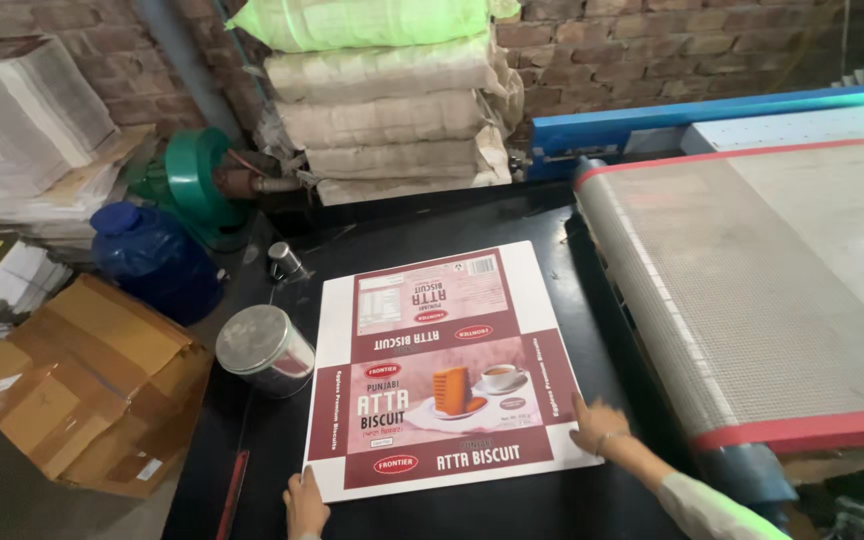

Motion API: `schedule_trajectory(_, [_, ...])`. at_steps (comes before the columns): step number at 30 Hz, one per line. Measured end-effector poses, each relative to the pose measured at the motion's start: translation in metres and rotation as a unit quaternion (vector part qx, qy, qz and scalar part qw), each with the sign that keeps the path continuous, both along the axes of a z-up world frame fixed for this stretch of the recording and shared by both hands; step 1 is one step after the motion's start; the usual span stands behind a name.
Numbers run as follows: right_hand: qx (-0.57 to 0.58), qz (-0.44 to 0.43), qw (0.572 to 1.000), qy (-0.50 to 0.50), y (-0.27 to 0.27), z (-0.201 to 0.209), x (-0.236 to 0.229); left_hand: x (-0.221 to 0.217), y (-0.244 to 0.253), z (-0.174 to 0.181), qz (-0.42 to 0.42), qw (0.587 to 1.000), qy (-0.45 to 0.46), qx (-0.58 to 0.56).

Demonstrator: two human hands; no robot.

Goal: The person repeatedly picks up printed sheets from a conveyor belt and stacks them on a table. The sheets feature packaging artwork for Atta Biscuit. The person aligns each sheet before placing it on the growing stack.

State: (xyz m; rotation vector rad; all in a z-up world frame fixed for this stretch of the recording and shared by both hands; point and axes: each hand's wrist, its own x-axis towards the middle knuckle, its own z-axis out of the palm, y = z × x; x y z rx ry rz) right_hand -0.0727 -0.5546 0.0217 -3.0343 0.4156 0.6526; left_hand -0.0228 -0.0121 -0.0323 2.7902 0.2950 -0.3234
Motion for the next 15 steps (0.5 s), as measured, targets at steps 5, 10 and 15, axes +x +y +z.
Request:
schedule_trajectory(5, [-0.027, 0.017, 0.989, -0.145, -0.026, 0.082, 0.006, -0.033, -0.033, -0.006, 0.149, 0.976, -0.150, 0.051])
schedule_trajectory(10, [0.043, 0.022, 0.924, -0.378, -0.045, 0.154, -0.034, -0.072, -0.096, -0.012, 0.102, 0.987, -0.124, 0.011])
schedule_trajectory(15, [0.101, 0.011, 0.903, -0.418, -0.060, 0.175, -0.055, -0.113, -0.177, -0.018, -0.002, 0.985, -0.153, -0.079])
